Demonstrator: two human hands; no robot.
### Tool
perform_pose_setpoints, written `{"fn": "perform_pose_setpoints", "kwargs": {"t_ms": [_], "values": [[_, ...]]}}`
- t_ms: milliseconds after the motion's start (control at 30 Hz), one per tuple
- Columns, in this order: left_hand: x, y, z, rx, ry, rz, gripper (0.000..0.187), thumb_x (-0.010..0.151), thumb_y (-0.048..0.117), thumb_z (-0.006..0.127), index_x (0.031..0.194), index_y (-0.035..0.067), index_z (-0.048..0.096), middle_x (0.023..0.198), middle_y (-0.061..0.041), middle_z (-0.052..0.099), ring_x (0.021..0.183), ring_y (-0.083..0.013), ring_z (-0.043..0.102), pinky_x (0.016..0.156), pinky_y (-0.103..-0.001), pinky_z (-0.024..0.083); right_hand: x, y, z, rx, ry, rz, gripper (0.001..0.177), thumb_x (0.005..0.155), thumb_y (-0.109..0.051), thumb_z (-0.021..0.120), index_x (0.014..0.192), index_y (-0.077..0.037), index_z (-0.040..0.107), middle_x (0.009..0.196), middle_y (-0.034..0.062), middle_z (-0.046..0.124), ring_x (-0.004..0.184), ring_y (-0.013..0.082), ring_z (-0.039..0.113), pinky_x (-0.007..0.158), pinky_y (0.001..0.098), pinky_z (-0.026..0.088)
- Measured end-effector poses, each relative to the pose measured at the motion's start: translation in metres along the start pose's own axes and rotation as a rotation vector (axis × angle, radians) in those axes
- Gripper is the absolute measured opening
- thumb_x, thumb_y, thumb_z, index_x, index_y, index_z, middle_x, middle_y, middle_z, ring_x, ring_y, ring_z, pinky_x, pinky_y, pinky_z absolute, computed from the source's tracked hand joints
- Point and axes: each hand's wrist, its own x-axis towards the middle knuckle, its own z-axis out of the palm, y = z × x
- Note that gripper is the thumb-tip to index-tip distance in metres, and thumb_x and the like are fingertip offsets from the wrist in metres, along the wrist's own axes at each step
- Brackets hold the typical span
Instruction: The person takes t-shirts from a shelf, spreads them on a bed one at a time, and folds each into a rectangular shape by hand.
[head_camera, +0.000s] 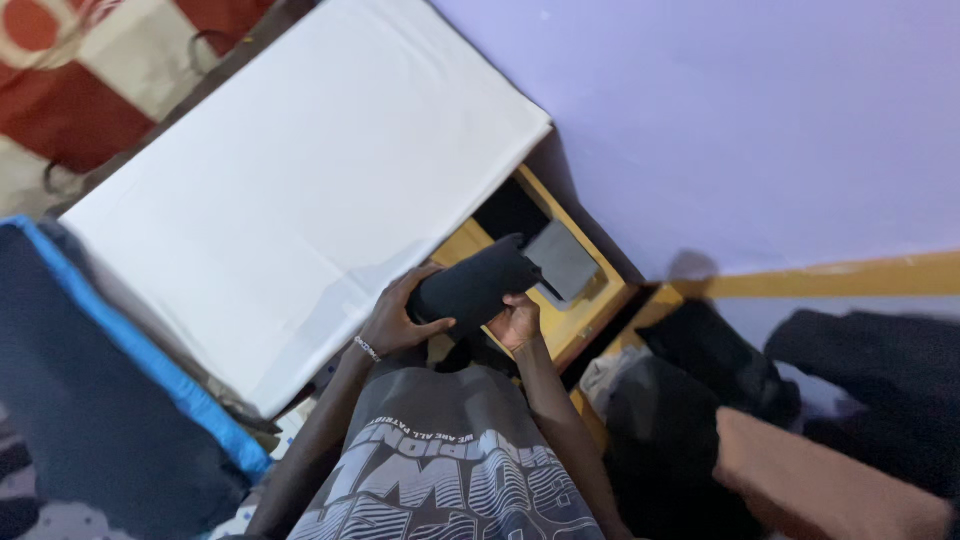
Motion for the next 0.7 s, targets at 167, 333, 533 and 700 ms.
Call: {"fn": "perform_pose_setpoints", "kwargs": {"t_ms": [167,333,533,700], "values": [[-0.046,-0.034,-0.011,-0.345,0.065,-0.348,0.073,0.073,0.030,0.090,0.136,0.008,0.059,0.120,-0.013,0.072,0.111,-0.0206,0.070,0.095,-0.034,0.057,0.033,0.038,0.027,-0.028,0.117,0.135,0.051,0.080,-0.009,0.063,0.129,0.001,0.063,0.128,0.0191,0.069,0.122,0.0375,0.064,0.110,0.0563,0.048],[-0.088,-0.076,-0.011,-0.940,0.261,-0.467,0.063,0.082,0.006,0.084,0.139,0.001,0.058,0.126,-0.012,0.070,0.116,-0.0195,0.066,0.100,-0.036,0.054,0.067,0.079,0.057,-0.196,0.137,0.272,0.045,0.086,-0.010,0.067,0.130,-0.001,0.062,0.126,0.0168,0.069,0.120,0.0357,0.064,0.107,0.0545,0.050],[-0.129,-0.125,-0.023,-1.398,0.413,-0.566,0.071,0.086,0.003,0.070,0.151,0.007,0.041,0.131,-0.013,0.065,0.115,-0.0249,0.067,0.095,-0.044,0.058,0.098,0.139,0.085,-0.434,0.193,0.421,0.048,0.086,-0.015,0.073,0.131,-0.002,0.062,0.123,0.0169,0.069,0.114,0.0329,0.068,0.099,0.0509,0.057],[-0.150,-0.163,-0.029,-1.517,0.418,-0.588,0.065,0.088,0.001,0.063,0.148,0.008,0.041,0.127,-0.011,0.063,0.110,-0.0233,0.067,0.093,-0.043,0.058,0.107,0.177,0.079,-0.357,0.263,0.579,0.046,0.087,-0.014,0.072,0.128,0.003,0.063,0.122,0.0198,0.070,0.113,0.0346,0.068,0.098,0.0506,0.058]]}}
